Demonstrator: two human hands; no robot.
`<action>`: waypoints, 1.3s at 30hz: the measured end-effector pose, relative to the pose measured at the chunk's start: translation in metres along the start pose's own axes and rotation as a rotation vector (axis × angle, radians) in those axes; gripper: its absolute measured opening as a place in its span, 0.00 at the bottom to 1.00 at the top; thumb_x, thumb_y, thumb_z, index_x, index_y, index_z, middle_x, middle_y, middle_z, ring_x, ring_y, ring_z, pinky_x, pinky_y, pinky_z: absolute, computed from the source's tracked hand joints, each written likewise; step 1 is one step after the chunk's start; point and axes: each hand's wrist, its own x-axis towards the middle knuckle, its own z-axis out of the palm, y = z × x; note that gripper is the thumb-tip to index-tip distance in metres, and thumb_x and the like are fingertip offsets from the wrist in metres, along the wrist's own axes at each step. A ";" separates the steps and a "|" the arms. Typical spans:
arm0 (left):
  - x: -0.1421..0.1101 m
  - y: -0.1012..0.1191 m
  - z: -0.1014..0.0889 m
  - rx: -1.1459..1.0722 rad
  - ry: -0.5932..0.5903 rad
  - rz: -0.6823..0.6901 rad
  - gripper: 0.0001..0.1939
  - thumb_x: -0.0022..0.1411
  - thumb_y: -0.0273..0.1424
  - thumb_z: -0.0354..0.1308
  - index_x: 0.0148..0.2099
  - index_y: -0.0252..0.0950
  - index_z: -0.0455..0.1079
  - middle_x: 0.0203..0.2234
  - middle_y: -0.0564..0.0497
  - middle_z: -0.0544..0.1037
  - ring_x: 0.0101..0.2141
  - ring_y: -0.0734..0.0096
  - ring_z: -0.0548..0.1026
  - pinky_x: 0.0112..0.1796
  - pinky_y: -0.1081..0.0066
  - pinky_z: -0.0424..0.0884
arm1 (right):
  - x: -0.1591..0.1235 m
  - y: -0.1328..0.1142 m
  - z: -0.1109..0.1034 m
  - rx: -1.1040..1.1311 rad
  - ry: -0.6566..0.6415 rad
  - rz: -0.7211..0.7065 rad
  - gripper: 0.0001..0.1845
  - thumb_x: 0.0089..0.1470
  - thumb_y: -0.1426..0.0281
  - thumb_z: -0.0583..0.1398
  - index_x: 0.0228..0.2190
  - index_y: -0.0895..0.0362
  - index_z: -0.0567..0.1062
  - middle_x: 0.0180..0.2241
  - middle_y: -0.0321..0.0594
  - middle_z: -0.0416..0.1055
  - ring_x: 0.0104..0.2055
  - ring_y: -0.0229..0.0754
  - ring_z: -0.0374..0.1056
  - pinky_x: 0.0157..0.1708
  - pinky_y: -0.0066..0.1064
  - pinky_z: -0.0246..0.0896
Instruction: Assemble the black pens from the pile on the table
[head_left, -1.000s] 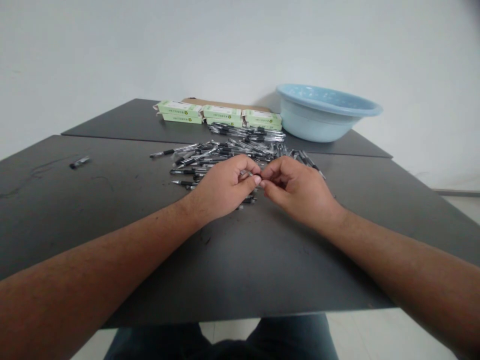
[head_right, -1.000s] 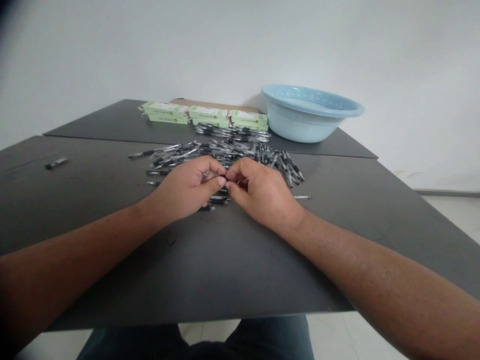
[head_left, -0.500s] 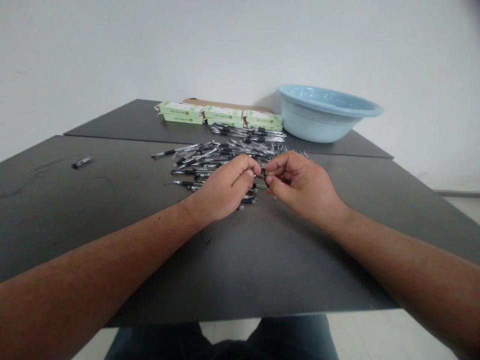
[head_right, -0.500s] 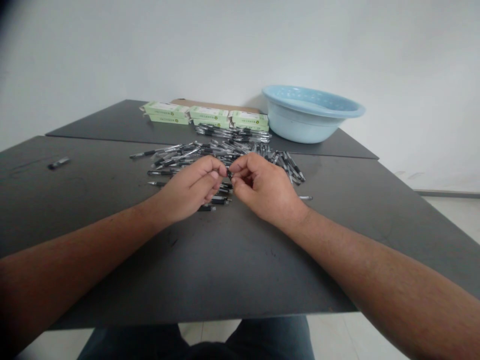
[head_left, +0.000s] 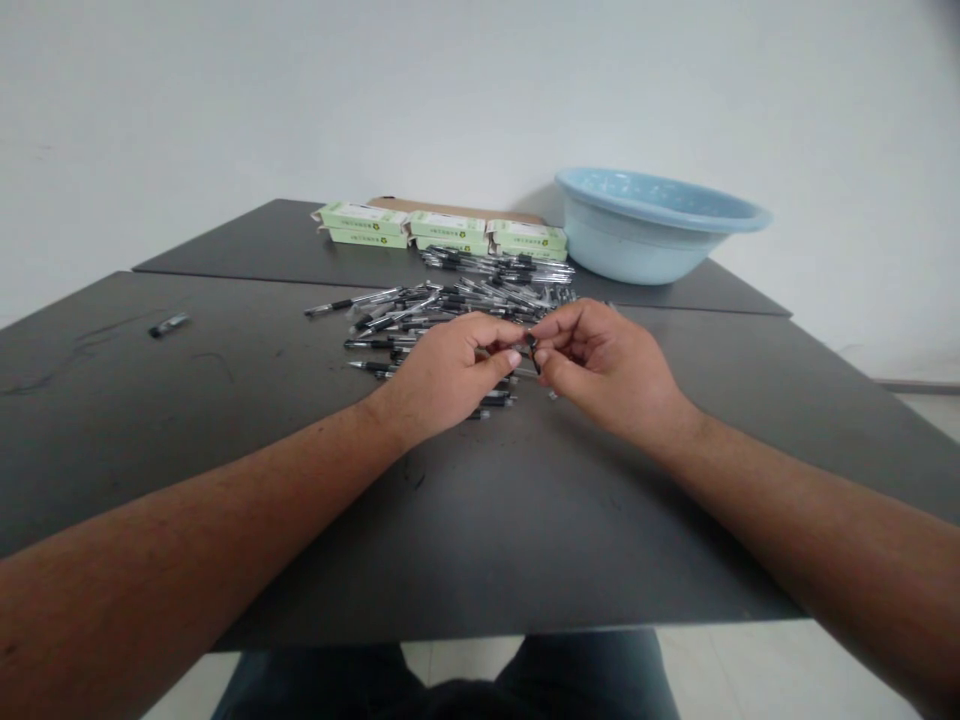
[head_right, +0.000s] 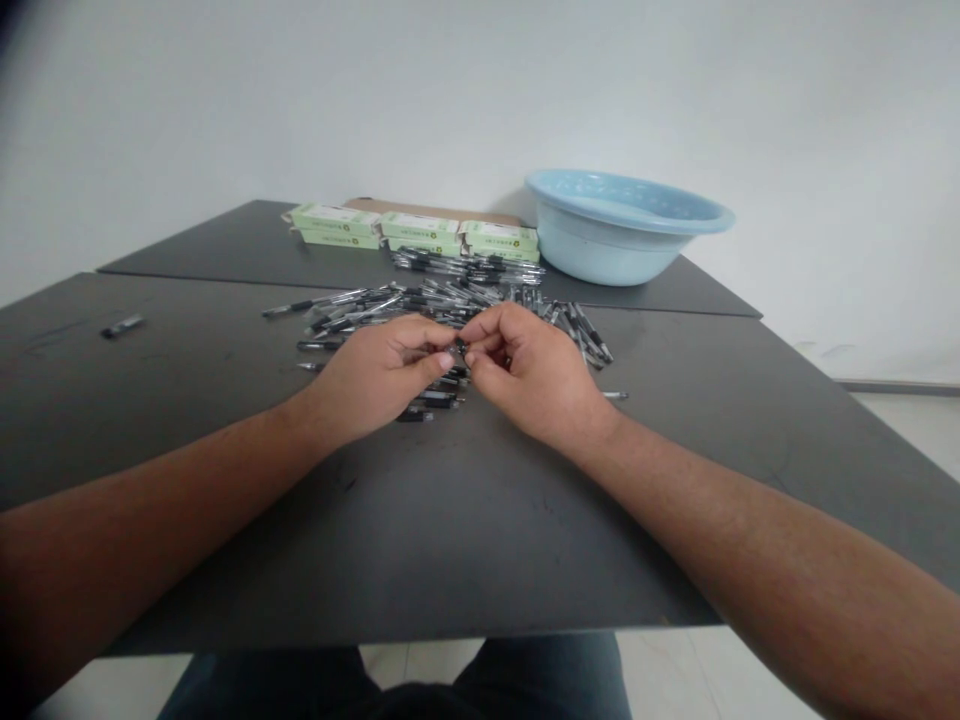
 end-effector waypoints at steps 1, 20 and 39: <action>0.000 0.001 0.001 -0.033 -0.001 -0.020 0.11 0.68 0.30 0.60 0.50 0.38 0.81 0.41 0.51 0.83 0.43 0.66 0.79 0.49 0.68 0.73 | 0.000 0.000 0.000 0.001 -0.002 0.003 0.10 0.58 0.72 0.64 0.43 0.52 0.76 0.32 0.34 0.78 0.31 0.40 0.74 0.34 0.34 0.69; 0.002 -0.004 0.007 -0.277 0.021 -0.116 0.08 0.64 0.29 0.64 0.45 0.35 0.78 0.36 0.50 0.83 0.37 0.70 0.79 0.41 0.70 0.77 | 0.002 -0.004 0.003 0.174 -0.025 0.106 0.10 0.57 0.70 0.64 0.42 0.54 0.74 0.29 0.33 0.74 0.28 0.38 0.72 0.29 0.32 0.68; 0.002 -0.003 0.008 -0.334 -0.034 -0.174 0.10 0.63 0.32 0.64 0.46 0.35 0.78 0.32 0.51 0.80 0.32 0.72 0.78 0.33 0.72 0.76 | 0.003 -0.003 0.003 0.217 -0.043 0.120 0.10 0.58 0.70 0.65 0.42 0.54 0.74 0.28 0.31 0.73 0.27 0.37 0.71 0.30 0.33 0.68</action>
